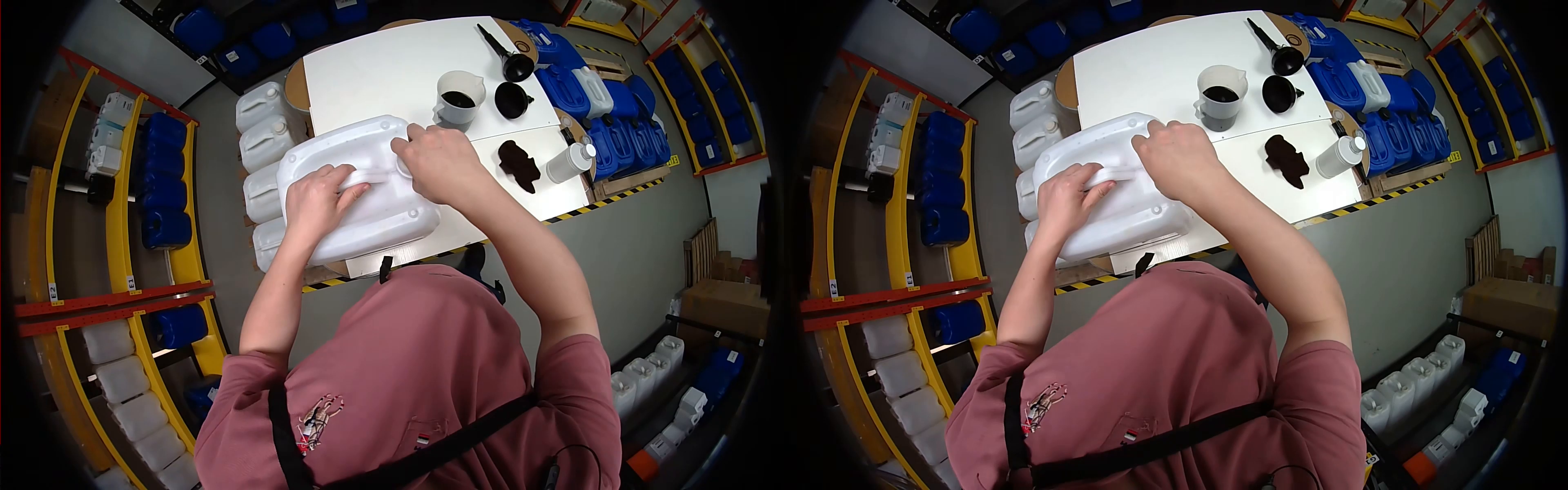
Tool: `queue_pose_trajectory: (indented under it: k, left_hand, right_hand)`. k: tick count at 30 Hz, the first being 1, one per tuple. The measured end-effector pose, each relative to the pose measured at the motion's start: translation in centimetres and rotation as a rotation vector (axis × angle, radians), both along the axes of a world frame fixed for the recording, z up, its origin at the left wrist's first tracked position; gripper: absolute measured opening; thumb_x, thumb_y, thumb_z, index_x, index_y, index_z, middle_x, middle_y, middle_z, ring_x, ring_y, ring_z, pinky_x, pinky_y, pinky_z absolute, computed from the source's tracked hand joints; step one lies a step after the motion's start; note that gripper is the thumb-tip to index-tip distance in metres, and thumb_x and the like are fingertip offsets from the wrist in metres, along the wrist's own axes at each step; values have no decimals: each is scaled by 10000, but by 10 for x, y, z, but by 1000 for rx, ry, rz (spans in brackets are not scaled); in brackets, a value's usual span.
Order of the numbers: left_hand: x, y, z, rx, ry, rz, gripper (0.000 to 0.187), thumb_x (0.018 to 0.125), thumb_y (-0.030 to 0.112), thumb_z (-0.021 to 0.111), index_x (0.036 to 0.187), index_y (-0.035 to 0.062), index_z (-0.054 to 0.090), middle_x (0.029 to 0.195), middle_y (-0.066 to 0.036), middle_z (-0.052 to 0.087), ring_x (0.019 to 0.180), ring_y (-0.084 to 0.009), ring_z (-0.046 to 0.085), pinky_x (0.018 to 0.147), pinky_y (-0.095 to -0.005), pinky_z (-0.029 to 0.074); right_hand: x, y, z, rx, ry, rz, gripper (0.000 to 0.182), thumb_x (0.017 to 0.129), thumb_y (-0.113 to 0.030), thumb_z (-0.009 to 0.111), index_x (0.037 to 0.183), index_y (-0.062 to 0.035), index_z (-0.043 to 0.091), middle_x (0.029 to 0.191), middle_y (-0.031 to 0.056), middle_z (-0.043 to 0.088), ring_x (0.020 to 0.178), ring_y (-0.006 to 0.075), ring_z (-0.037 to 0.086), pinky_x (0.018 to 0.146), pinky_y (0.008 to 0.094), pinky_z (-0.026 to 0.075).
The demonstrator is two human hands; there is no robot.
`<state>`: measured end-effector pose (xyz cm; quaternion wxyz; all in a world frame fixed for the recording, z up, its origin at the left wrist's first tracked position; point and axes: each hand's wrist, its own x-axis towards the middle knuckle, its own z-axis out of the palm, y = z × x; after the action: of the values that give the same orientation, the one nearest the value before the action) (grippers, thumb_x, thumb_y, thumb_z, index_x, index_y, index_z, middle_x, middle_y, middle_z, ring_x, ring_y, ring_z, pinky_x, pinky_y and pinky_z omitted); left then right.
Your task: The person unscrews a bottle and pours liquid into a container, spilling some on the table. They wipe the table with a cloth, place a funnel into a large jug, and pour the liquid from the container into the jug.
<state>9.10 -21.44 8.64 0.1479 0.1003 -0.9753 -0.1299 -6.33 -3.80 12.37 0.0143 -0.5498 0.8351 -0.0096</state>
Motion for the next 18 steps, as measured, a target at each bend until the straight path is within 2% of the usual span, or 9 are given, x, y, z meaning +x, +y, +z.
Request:
queue_pose_trajectory:
  k: [3,5,6,8,9,11,12,14,18]
  left_hand:
    - [1,0,-1,14,-6,-3,371,844,455,752,977,109,736,765,-64,680,673,-253,682,600,-389,521]
    - [1,-1,0,3,-24,2,366,848,452,750,972,108,734,766,-64,679,682,-255,683,602,-393,521]
    - [0,-1,0,2,-24,-2,366,848,452,750,972,108,734,766,-64,679,682,-255,683,602,-393,521]
    - [0,0,1,-9,-14,-3,360,851,451,747,964,110,730,762,-63,675,690,-259,683,602,-394,520]
    - [0,0,0,-10,-17,-10,360,851,451,747,964,110,730,762,-63,675,690,-259,683,602,-394,520]
    - [0,0,0,-8,-26,0,354,853,446,747,965,111,730,754,-61,670,691,-263,680,604,-395,517]
    - [0,0,-1,-11,-29,-7,354,853,446,747,965,111,730,754,-61,670,691,-263,680,604,-395,517]
    - [0,1,0,12,-34,3,348,857,438,747,974,111,731,751,-58,667,697,-262,679,609,-395,515]
    - [-1,2,0,-1,-42,-7,350,863,431,744,987,105,733,761,-57,672,707,-261,678,620,-401,515]
  right_hand:
    - [2,-1,-2,20,-50,-14,359,793,-68,706,1147,-84,644,1108,126,651,1000,275,683,793,375,580]
    - [-1,-2,-7,26,-57,22,428,778,-126,749,1185,-94,622,1139,121,639,1037,278,666,808,371,578]
    - [-1,-2,-6,25,-58,18,428,778,-126,749,1185,-94,622,1139,121,639,1037,278,666,808,371,578]
    - [0,-3,-5,-49,-64,-26,504,790,-264,791,1210,-63,599,1099,119,645,968,277,690,761,365,586]
    - [3,-5,-2,-50,-67,-33,504,790,-264,791,1210,-63,599,1099,119,645,968,277,690,761,365,586]
    - [8,-11,5,-8,-46,-255,525,814,-442,775,1105,-24,651,971,95,696,847,241,719,673,350,582]
    - [7,-12,7,-10,-49,-261,525,814,-442,775,1105,-24,651,971,95,696,847,241,719,673,350,582]
    - [4,-16,10,173,-142,-274,544,838,-555,722,952,-23,705,816,64,722,739,202,727,600,341,565]
    - [5,-17,-3,95,-75,-236,456,856,-526,695,857,-72,735,746,48,729,721,178,729,590,332,556]
